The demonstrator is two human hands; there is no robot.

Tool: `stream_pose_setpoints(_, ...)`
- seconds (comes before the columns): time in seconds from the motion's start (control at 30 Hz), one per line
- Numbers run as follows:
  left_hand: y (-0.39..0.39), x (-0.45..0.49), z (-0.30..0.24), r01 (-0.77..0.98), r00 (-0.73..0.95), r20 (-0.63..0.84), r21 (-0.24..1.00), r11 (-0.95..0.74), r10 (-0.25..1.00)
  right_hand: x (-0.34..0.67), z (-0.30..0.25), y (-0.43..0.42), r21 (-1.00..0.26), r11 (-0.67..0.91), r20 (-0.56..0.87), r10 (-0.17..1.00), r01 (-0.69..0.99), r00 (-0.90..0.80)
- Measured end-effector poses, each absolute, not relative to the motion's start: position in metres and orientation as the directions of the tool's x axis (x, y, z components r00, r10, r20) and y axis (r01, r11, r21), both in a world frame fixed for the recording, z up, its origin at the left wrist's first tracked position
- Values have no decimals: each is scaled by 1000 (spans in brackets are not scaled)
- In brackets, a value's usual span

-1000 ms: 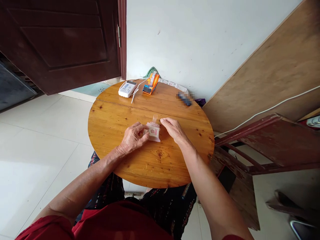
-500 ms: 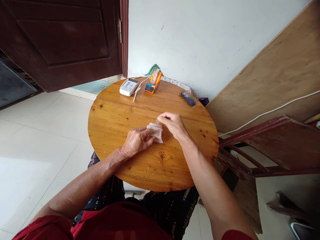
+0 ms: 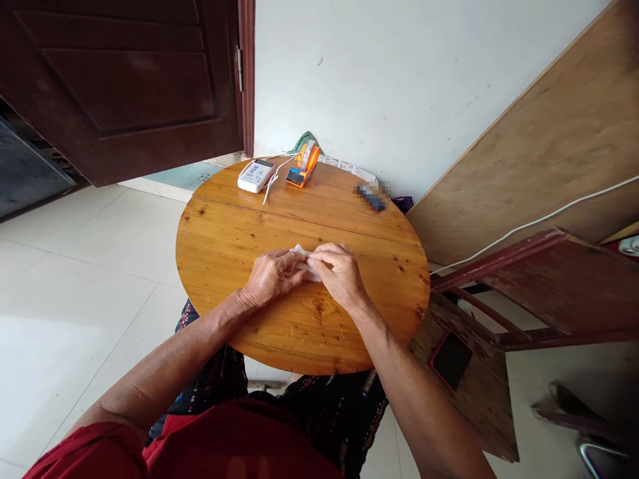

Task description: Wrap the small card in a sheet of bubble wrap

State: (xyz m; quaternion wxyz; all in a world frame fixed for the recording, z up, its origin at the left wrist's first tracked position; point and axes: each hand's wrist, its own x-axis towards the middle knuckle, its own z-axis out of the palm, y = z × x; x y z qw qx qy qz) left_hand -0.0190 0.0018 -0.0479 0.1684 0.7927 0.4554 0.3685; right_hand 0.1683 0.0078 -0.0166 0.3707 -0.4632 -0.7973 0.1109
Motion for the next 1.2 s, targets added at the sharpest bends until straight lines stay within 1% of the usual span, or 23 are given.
stream_pose_setpoints(0.13, 2, -18, -52, 589, 284, 401, 644, -488, 871, 174, -19, 2, -477, 565, 492, 806, 673, -328)
stream_pose_setpoints(0.2, 1, -17, -51, 590, 277, 393, 651, -478, 877, 175, -17, -2, -411, 588, 508, 782, 696, -361)
stream_pose_setpoints(0.33, 1, -18, -48, 604, 293, 401, 627, -493, 868, 174, -13, -12, -237, 629, 538, 720, 740, -439)
stream_pose_setpoints(0.4, 1, -18, -48, 612, 305, 401, 612, -500, 864, 173, -13, -18, -192, 644, 548, 696, 740, -464)
stream_pose_setpoints(0.6, 2, -19, -48, 621, 343, 408, 577, -530, 846, 174, -16, -28, -176, 630, 531, 708, 757, -466)
stream_pose_setpoints(0.77, 3, -20, -48, 612, 352, 421, 572, -546, 836, 176, -14, -23, -262, 620, 554, 724, 739, -411)
stream_pose_setpoints(0.83, 3, -20, -48, 610, 358, 432, 563, -558, 828, 177, -14, -19, -260, 593, 547, 741, 762, -390)
stream_pose_setpoints(0.9, 3, -20, -49, 612, 352, 449, 554, -565, 821, 175, -13, -16, -221, 575, 518, 754, 788, -404)
stream_pose_setpoints(1.07, 5, -20, -51, 604, 353, 482, 538, -589, 802, 170, -12, -20, -77, 554, 445, 763, 829, -469)
stream_pose_setpoints(1.2, 5, -20, -52, 596, 344, 477, 554, -581, 809, 170, -14, -27, -30, 546, 445, 757, 837, -478)
